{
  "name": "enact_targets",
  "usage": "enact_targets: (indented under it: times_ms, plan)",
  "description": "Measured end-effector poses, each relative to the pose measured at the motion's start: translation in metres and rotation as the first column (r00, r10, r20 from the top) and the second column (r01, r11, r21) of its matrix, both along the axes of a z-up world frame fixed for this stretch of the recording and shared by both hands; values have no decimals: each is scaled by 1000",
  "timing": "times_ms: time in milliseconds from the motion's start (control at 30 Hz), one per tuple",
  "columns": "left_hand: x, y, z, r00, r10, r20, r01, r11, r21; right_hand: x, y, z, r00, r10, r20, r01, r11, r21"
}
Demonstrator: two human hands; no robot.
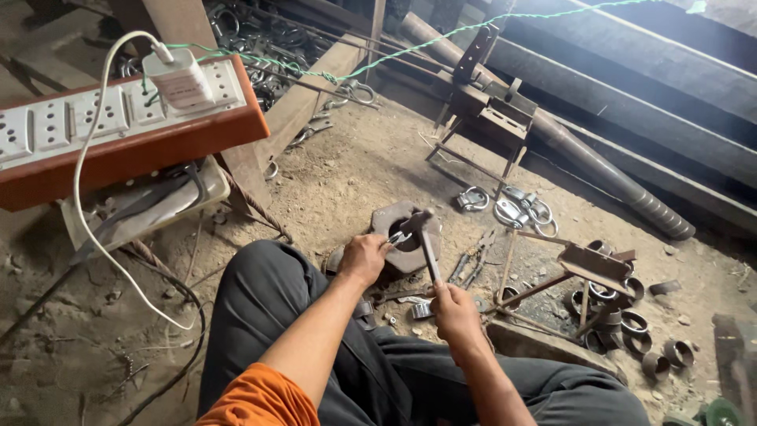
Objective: The person sits on the floor and assembles metal shackles by inserting pins and tightening them with a wrench. They use a hammer to secure the pins and place the finished pieces on the floor.
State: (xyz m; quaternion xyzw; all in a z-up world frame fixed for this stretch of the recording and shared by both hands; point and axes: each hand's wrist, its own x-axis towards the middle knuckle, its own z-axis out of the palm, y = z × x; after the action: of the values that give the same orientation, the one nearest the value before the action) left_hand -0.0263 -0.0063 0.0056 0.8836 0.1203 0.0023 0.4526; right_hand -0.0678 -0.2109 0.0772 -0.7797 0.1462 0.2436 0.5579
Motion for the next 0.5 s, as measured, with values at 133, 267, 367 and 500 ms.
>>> enact_targets:
  times_ms: [133,267,367,500]
  plan:
    - [-3,4,7,995,-4,95,1,1000,31,5,-18,46,841,95,532,-102,995,-17]
    - [4,2,2,992,12,128,-23,996,85,7,-41,55,566,-398,722,114,905,410]
    - [4,0,-1,995,34,92,-40,997,69,17,-36,-10,564,-279,777,21,946,324]
    - [1,4,-14,959,121,256,-135,990,39,14,-44,-92,575,537,617,26,742,-670]
